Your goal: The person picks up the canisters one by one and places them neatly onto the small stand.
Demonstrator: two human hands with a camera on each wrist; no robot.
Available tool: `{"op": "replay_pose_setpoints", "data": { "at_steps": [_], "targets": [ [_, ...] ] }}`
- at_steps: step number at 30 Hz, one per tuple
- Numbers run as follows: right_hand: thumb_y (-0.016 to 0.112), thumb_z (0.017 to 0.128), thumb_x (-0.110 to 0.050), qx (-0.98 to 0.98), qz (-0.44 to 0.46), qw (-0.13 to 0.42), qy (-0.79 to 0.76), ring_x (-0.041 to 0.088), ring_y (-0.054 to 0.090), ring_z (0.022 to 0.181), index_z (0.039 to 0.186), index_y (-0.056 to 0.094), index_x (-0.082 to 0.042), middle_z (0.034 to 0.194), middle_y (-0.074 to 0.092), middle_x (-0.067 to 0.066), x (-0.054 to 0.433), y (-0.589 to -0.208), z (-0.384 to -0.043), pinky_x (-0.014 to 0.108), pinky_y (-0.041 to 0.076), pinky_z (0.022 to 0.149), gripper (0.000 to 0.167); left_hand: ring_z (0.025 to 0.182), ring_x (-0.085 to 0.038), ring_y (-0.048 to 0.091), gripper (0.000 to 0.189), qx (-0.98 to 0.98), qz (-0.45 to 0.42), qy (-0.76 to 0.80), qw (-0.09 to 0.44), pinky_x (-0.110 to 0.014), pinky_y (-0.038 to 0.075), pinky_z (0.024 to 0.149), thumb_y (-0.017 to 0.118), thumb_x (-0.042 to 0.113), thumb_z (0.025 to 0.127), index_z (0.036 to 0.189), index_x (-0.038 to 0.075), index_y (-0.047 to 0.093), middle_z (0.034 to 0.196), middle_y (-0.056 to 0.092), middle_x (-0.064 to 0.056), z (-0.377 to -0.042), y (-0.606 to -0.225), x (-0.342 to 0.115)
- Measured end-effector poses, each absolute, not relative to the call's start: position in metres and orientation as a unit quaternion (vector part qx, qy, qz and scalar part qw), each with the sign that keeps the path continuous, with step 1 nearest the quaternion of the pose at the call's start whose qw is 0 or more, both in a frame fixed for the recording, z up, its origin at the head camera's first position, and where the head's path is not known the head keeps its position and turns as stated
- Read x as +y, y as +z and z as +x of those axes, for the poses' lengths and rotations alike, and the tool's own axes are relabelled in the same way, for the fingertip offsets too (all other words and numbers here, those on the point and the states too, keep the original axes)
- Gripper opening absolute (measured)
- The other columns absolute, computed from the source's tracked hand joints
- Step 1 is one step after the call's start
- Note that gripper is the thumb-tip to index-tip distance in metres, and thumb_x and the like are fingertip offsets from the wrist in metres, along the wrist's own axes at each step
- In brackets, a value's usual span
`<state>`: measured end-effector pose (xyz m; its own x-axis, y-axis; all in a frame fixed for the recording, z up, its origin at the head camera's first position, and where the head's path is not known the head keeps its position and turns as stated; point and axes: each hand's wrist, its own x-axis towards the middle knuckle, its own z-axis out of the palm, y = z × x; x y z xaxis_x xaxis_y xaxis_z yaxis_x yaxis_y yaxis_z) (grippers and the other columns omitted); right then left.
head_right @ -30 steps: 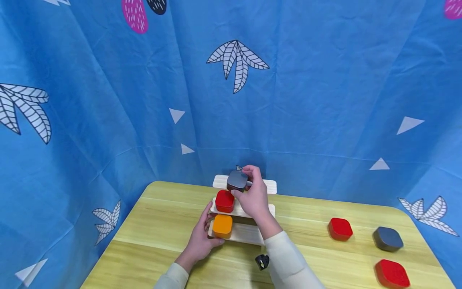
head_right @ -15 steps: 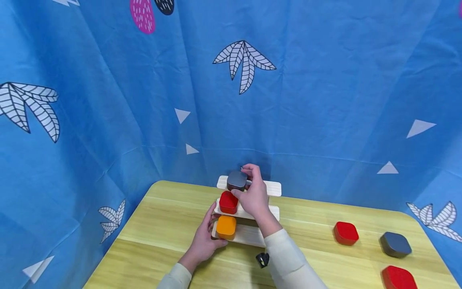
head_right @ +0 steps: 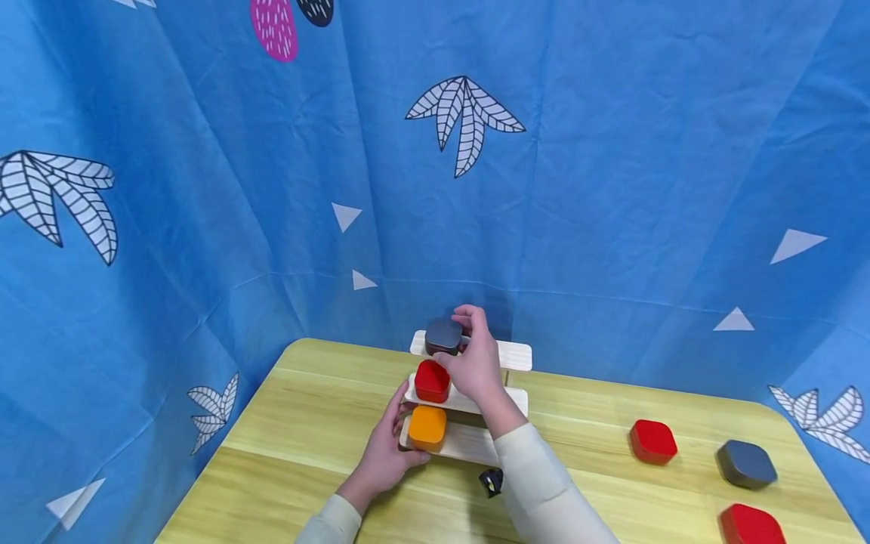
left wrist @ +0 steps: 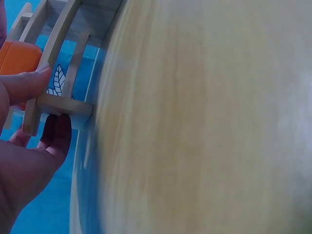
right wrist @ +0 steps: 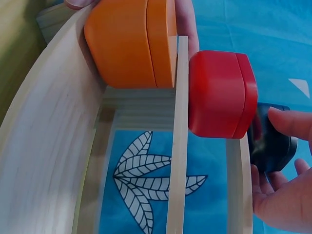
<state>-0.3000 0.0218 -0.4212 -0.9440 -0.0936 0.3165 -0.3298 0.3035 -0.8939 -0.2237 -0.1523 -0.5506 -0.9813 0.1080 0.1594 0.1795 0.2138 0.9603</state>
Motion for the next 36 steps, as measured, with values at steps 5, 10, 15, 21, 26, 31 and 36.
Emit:
{"op": "replay_pose_setpoints", "data": {
  "at_steps": [5, 10, 15, 21, 26, 31, 36],
  "targets": [
    [0.081, 0.076, 0.010, -0.803, 0.132, 0.096, 0.573, 0.031, 0.050, 0.123, 0.137, 0.039, -0.015, 0.139, 0.053, 0.008, 0.0214, -0.4221, -0.3020, 0.049, 0.048, 0.099, 0.078, 0.126, -0.027, 0.048, 0.125, -0.781, -0.086, -0.618, 0.025, -0.047, 0.041, 0.106, 0.083, -0.015, 0.069, 0.159, 0.041, 0.015, 0.140, 0.048, 0.001, -0.2234, -0.5496, -0.1514],
    [0.082, 0.076, 0.009, -0.803, 0.136, 0.095, 0.572, 0.031, 0.050, 0.123, 0.137, 0.039, -0.014, 0.139, 0.053, 0.009, 0.0215, -0.4224, -0.3045, 0.049, 0.048, 0.099, 0.077, 0.126, -0.027, 0.047, 0.124, -0.780, -0.084, -0.620, 0.022, -0.048, 0.041, 0.105, 0.082, -0.015, 0.070, 0.160, 0.039, 0.015, 0.139, 0.048, 0.002, -0.2245, -0.5504, -0.1515],
    [0.082, 0.076, 0.008, -0.804, 0.139, 0.094, 0.571, 0.032, 0.050, 0.123, 0.137, 0.039, -0.015, 0.138, 0.053, 0.009, 0.0203, -0.4222, -0.3073, 0.048, 0.048, 0.099, 0.078, 0.124, -0.028, 0.049, 0.124, -0.780, -0.087, -0.620, 0.023, -0.043, 0.045, 0.101, 0.083, -0.015, 0.069, 0.160, 0.038, 0.016, 0.139, 0.048, 0.001, -0.2254, -0.5507, -0.1518],
    [0.081, 0.076, 0.009, -0.809, 0.138, 0.086, 0.565, 0.033, 0.049, 0.125, 0.138, 0.038, -0.015, 0.141, 0.052, 0.009, 0.0186, -0.4223, -0.3089, 0.050, 0.047, 0.100, 0.079, 0.124, -0.027, 0.048, 0.127, -0.780, -0.084, -0.619, 0.027, -0.042, 0.044, 0.101, 0.083, -0.015, 0.069, 0.158, 0.044, 0.015, 0.139, 0.048, 0.003, -0.2261, -0.5512, -0.1511],
    [0.081, 0.077, 0.009, -0.809, 0.138, 0.092, 0.564, 0.033, 0.050, 0.125, 0.137, 0.039, -0.015, 0.141, 0.052, 0.008, 0.0188, -0.4232, -0.3080, 0.049, 0.047, 0.100, 0.078, 0.127, -0.027, 0.046, 0.125, -0.781, -0.083, -0.619, 0.028, -0.048, 0.039, 0.105, 0.083, -0.014, 0.069, 0.159, 0.040, 0.016, 0.140, 0.048, 0.003, -0.2255, -0.5505, -0.1510],
    [0.083, 0.074, 0.009, -0.809, 0.137, 0.101, 0.563, 0.034, 0.051, 0.121, 0.136, 0.039, -0.015, 0.138, 0.052, 0.012, 0.0193, -0.4240, -0.3069, 0.049, 0.048, 0.099, 0.079, 0.126, -0.028, 0.046, 0.124, -0.782, -0.082, -0.617, 0.027, -0.050, 0.039, 0.105, 0.083, -0.013, 0.069, 0.160, 0.037, 0.016, 0.140, 0.049, 0.004, -0.2254, -0.5510, -0.1512],
    [0.084, 0.070, 0.012, -0.805, 0.140, 0.104, 0.566, 0.034, 0.053, 0.119, 0.136, 0.040, -0.013, 0.136, 0.052, 0.015, 0.0194, -0.4249, -0.3061, 0.048, 0.048, 0.099, 0.084, 0.119, -0.026, 0.050, 0.126, -0.783, -0.091, -0.615, 0.031, -0.040, 0.047, 0.094, 0.084, -0.014, 0.068, 0.159, 0.041, 0.016, 0.138, 0.049, 0.002, -0.2259, -0.5531, -0.1524]
  ]
}}
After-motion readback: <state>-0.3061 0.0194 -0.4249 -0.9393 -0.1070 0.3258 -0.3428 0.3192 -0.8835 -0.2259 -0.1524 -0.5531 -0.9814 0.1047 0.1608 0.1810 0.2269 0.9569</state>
